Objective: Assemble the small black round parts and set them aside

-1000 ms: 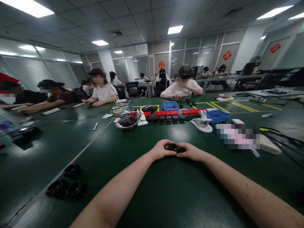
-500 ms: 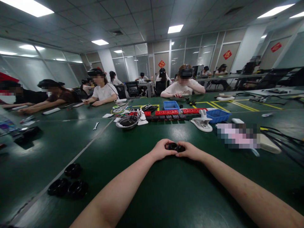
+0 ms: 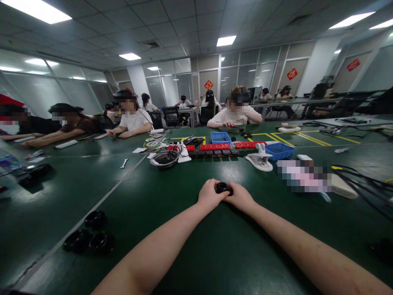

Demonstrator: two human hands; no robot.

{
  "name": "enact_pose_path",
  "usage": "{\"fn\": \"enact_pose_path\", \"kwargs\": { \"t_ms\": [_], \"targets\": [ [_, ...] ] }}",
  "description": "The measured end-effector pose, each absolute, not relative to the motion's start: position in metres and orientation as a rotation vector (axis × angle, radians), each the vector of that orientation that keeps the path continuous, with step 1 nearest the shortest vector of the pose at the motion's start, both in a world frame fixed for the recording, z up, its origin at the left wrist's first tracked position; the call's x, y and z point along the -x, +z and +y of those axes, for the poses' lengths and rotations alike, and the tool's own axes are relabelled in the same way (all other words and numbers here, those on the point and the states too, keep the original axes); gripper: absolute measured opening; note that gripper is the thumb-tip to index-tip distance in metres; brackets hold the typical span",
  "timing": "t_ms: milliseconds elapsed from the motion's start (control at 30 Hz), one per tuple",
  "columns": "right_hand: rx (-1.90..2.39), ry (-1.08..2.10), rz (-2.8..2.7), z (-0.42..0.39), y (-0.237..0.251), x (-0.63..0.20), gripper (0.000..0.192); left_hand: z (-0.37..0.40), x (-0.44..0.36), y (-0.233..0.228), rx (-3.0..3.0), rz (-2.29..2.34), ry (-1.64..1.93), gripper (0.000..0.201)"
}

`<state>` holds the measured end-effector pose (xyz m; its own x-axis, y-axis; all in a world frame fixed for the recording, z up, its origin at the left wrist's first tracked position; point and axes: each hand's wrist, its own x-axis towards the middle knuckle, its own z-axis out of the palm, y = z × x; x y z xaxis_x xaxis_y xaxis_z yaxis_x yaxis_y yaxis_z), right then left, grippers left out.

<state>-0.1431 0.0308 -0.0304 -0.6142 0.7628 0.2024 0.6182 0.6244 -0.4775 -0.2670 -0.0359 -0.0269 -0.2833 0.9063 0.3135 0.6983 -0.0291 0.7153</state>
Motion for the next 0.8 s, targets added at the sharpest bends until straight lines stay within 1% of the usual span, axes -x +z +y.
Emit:
{"fn": "enact_pose_path", "kwargs": {
  "t_ms": [100,167,233,333,400,467,533,800],
  "targets": [
    [1.173,0.348,-2.471,0.025,-0.030,0.148,0.023,-0.035,0.267,-0.026,-1.710,2.030,1.222,0.039],
    [1.155,0.348,-2.483,0.025,-0.029,0.147,0.027,-0.035,0.271,-0.025,-1.735,1.976,1.218,0.038],
    [1.053,0.464,-2.498,0.028,-0.026,0.143,0.034,-0.034,0.278,-0.023,-1.785,1.868,1.185,0.038],
    [0.772,0.779,-2.564,0.038,-0.021,0.132,0.042,-0.033,0.288,-0.022,-1.848,1.672,1.104,0.040],
    [0.608,0.993,-2.606,0.044,-0.018,0.126,0.041,-0.031,0.292,-0.023,-1.852,1.595,1.078,0.043],
    [0.539,1.124,-2.610,0.049,-0.016,0.123,0.039,-0.029,0.295,-0.024,-1.844,1.560,1.069,0.045],
    [0.530,1.160,-2.594,0.052,-0.018,0.123,0.038,-0.028,0.296,-0.024,-1.836,1.535,1.059,0.047],
    [0.500,1.084,-2.621,0.053,-0.022,0.128,0.032,-0.026,0.297,-0.027,-1.812,1.485,1.056,0.048]
  ]
}}
